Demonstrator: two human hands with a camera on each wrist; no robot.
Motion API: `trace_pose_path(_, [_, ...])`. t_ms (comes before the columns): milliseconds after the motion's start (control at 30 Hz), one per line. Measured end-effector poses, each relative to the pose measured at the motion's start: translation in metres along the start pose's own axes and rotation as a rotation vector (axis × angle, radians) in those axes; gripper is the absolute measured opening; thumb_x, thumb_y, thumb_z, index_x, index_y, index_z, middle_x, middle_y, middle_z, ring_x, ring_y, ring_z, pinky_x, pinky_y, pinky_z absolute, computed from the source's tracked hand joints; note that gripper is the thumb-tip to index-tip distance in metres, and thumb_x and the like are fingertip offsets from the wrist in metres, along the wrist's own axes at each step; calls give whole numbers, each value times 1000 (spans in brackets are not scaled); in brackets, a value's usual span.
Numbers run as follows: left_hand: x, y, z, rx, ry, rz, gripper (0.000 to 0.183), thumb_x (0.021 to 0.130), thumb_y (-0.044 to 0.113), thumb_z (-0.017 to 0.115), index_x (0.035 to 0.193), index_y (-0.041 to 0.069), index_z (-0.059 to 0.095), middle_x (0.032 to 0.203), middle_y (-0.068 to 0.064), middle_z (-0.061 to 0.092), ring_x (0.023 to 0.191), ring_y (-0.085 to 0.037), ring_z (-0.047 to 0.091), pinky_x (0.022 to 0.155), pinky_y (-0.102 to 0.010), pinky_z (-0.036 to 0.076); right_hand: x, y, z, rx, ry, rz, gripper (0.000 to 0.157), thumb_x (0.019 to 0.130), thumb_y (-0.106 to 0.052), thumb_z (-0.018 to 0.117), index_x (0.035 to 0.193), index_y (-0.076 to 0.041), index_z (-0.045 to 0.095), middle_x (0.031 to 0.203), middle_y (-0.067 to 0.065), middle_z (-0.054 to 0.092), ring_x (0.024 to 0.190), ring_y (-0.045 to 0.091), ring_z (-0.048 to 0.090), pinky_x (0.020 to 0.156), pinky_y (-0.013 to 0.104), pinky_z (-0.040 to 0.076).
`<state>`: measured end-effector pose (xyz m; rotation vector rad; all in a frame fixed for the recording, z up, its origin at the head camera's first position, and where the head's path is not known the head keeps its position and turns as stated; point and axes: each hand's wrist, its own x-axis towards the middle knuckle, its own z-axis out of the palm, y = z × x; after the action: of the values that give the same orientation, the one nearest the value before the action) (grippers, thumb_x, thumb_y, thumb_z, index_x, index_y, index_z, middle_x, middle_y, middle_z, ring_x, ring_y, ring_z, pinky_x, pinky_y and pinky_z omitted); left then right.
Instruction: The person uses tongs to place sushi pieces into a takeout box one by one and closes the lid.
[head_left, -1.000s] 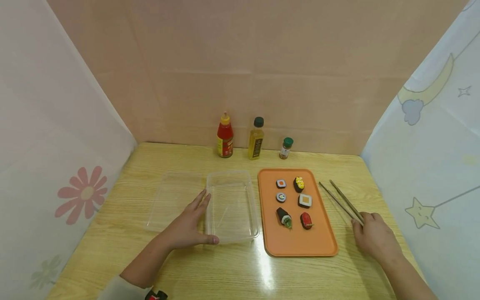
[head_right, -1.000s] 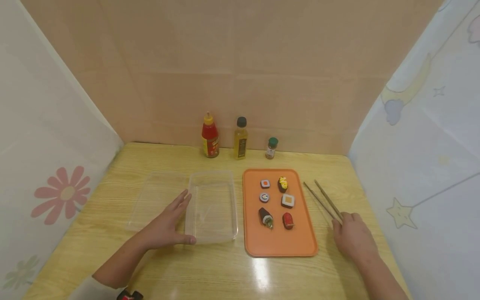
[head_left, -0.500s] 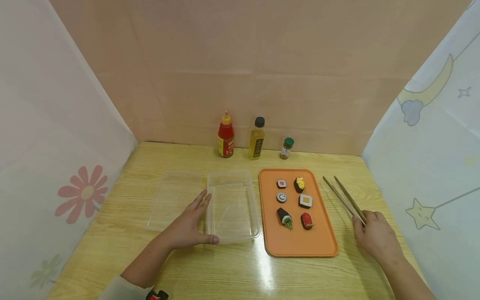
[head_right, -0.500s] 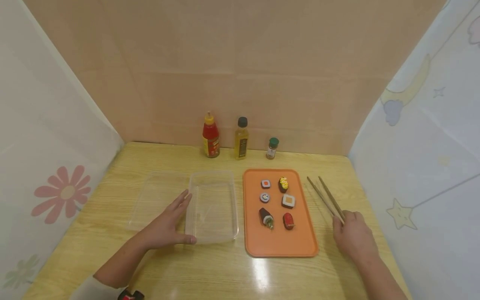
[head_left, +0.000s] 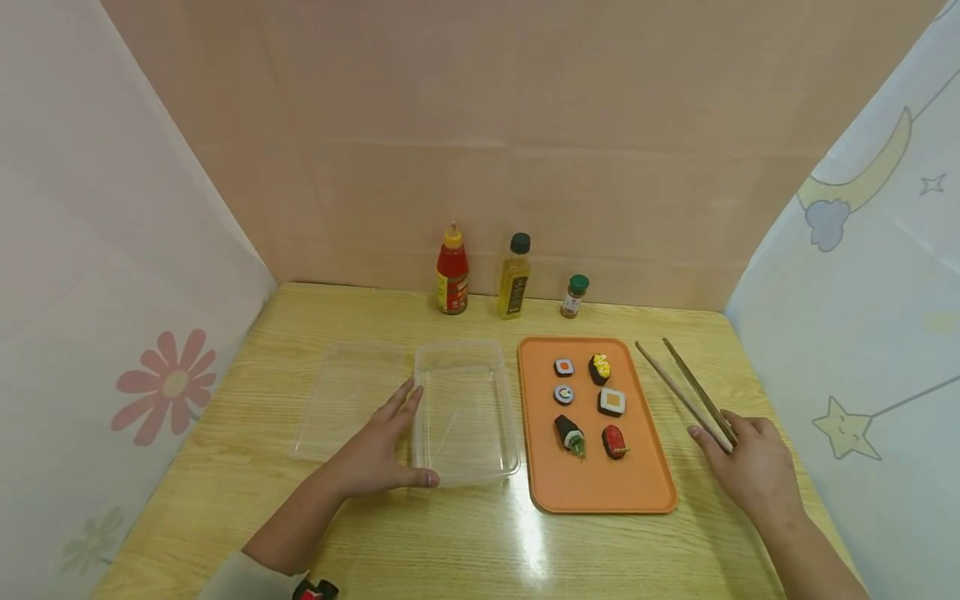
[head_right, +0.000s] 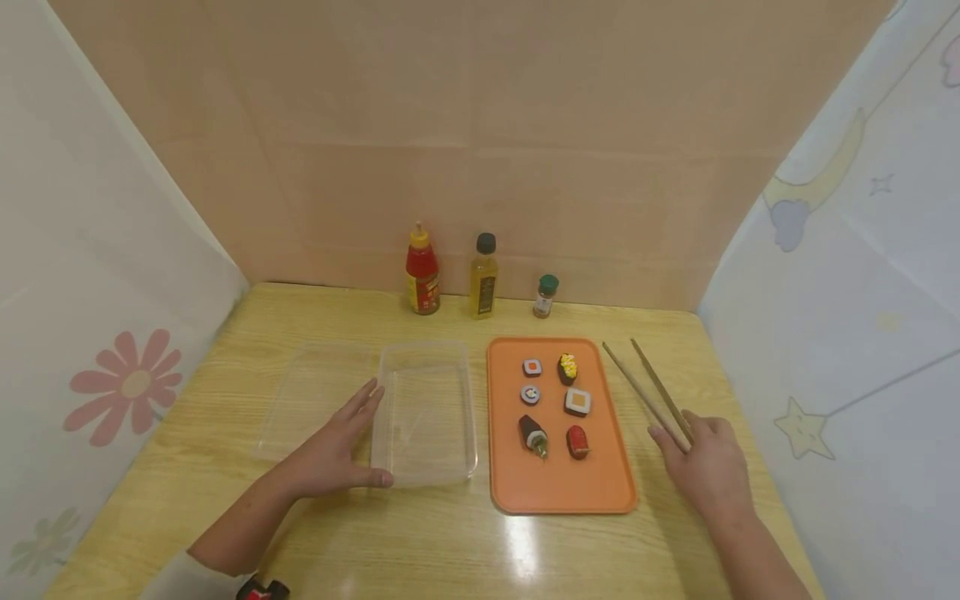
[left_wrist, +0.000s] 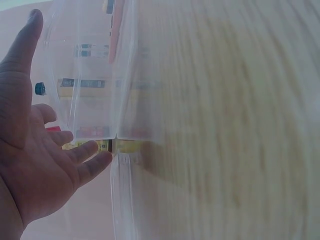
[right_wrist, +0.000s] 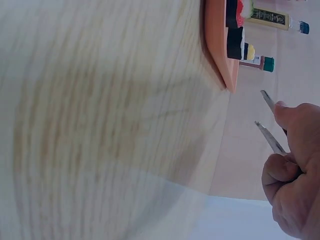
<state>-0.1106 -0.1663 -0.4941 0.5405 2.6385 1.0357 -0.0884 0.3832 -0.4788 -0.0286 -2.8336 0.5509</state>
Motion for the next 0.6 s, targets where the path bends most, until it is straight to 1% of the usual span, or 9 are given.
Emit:
trace_pose_path(133, [0, 0, 0, -2, 1, 0, 131, 73, 65, 86, 169, 22, 7, 174, 7, -8, 157, -44, 9, 110, -72, 34, 1, -6, 2, 19, 80, -92, 55, 96, -32, 75, 122, 16, 65, 107, 38, 62, 87, 54, 63, 70, 69, 51])
trace_pose_path(233, [1, 0, 0, 3, 0, 1, 132, 73, 64, 86, 169, 20, 8, 174, 7, -7, 157, -43, 9, 111, -71, 34, 2, -11, 2, 42, 130, -147, 49, 94, -28, 78, 119, 13, 68, 101, 33, 68, 83, 49, 66, 68, 68, 51])
trace_pose_path(367, [1, 0, -2, 7, -3, 0, 132, 73, 64, 87, 169, 21, 8, 174, 7, -5, 157, -41, 10, 112, -71, 33, 4, -18, 2, 50, 146, -170, 44, 93, -27, 79, 117, 9, 70, 94, 23, 73, 77, 42, 68, 66, 65, 51])
trace_pose_path(433, [1, 0, -3, 5, -6, -1, 132, 72, 63, 88, 169, 22, 8, 174, 6, -4, 157, -40, 10, 112, -71, 32, 4, -21, 3, 52, 147, -175, 43, 92, -27, 80, 117, 7, 71, 93, 20, 75, 74, 40, 68, 64, 62, 51])
trace_pose_path(500, [2, 1, -4, 3, -7, 0, 132, 72, 63, 88, 169, 21, 8, 175, 5, -4, 157, -40, 10, 112, -70, 32, 4, -23, 3, 52, 157, -191, 42, 90, -25, 81, 116, 7, 72, 93, 19, 75, 71, 37, 69, 61, 58, 52])
trace_pose_path(600, [2, 1, -6, -3, -15, 0, 132, 72, 62, 88, 169, 19, 9, 175, 5, -4, 157, -41, 9, 113, -70, 32, 5, -27, 5, 59, 170, -218, 42, 87, -23, 84, 115, 7, 73, 91, 17, 76, 66, 31, 68, 55, 48, 54])
